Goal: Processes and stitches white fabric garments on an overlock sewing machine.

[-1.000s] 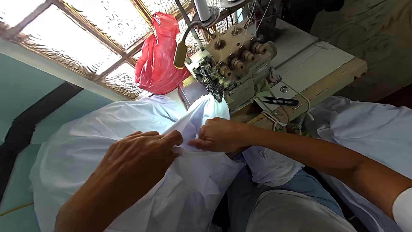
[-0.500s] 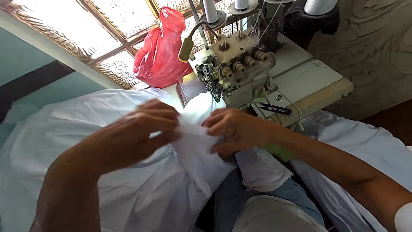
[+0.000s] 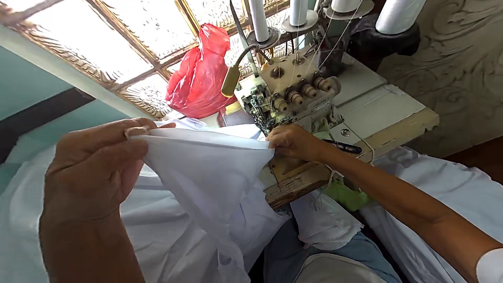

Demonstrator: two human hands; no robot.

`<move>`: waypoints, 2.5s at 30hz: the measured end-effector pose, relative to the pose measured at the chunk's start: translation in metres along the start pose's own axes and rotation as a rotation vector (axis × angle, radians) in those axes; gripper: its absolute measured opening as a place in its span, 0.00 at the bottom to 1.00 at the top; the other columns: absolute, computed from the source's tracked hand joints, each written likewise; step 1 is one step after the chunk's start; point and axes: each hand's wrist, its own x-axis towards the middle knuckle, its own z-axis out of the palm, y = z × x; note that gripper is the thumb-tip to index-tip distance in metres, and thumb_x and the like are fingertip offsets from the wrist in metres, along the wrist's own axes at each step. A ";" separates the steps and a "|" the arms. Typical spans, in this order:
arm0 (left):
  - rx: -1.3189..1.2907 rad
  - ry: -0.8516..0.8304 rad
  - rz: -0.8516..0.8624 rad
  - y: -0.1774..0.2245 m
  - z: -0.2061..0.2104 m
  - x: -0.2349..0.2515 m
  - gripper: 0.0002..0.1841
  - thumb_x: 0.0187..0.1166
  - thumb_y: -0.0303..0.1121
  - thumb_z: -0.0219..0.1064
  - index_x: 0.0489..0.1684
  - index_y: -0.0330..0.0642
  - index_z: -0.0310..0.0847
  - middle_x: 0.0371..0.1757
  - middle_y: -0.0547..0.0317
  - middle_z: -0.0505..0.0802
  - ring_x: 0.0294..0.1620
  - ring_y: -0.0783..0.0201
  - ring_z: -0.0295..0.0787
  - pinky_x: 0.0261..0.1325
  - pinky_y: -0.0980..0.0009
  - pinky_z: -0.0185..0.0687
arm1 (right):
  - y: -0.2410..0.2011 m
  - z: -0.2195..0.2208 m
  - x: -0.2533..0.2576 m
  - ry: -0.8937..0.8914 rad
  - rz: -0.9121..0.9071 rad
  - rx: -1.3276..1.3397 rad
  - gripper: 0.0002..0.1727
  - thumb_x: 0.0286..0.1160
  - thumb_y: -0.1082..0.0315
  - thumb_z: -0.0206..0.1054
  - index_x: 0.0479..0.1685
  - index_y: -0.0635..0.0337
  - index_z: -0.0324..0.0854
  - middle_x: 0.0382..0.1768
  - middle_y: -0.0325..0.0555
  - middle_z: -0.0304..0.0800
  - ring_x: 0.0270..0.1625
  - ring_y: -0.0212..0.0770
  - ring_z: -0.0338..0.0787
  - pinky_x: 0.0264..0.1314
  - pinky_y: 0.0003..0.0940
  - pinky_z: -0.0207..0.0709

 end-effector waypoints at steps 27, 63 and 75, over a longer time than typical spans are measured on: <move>0.602 -0.213 0.040 0.019 0.102 0.018 0.17 0.84 0.41 0.55 0.26 0.44 0.82 0.30 0.68 0.83 0.31 0.82 0.76 0.34 0.84 0.72 | -0.025 0.005 -0.031 0.034 0.135 0.120 0.11 0.80 0.76 0.62 0.46 0.70 0.92 0.47 0.56 0.96 0.57 0.48 0.93 0.65 0.39 0.81; 1.081 -0.585 -0.027 0.000 0.136 0.029 0.16 0.67 0.43 0.79 0.24 0.37 0.90 0.34 0.45 0.93 0.57 0.33 0.89 0.75 0.24 0.60 | -0.020 0.011 -0.025 -0.002 0.077 -0.040 0.10 0.77 0.78 0.64 0.40 0.64 0.94 0.39 0.52 0.95 0.53 0.50 0.95 0.81 0.53 0.69; 0.822 -0.550 0.152 0.065 0.011 -0.002 0.18 0.83 0.47 0.55 0.25 0.58 0.87 0.42 0.76 0.91 0.59 0.73 0.84 0.77 0.59 0.67 | -0.020 0.014 0.002 -0.067 0.056 -0.059 0.11 0.73 0.80 0.66 0.40 0.59 0.95 0.44 0.48 0.97 0.48 0.50 0.95 0.57 0.54 0.80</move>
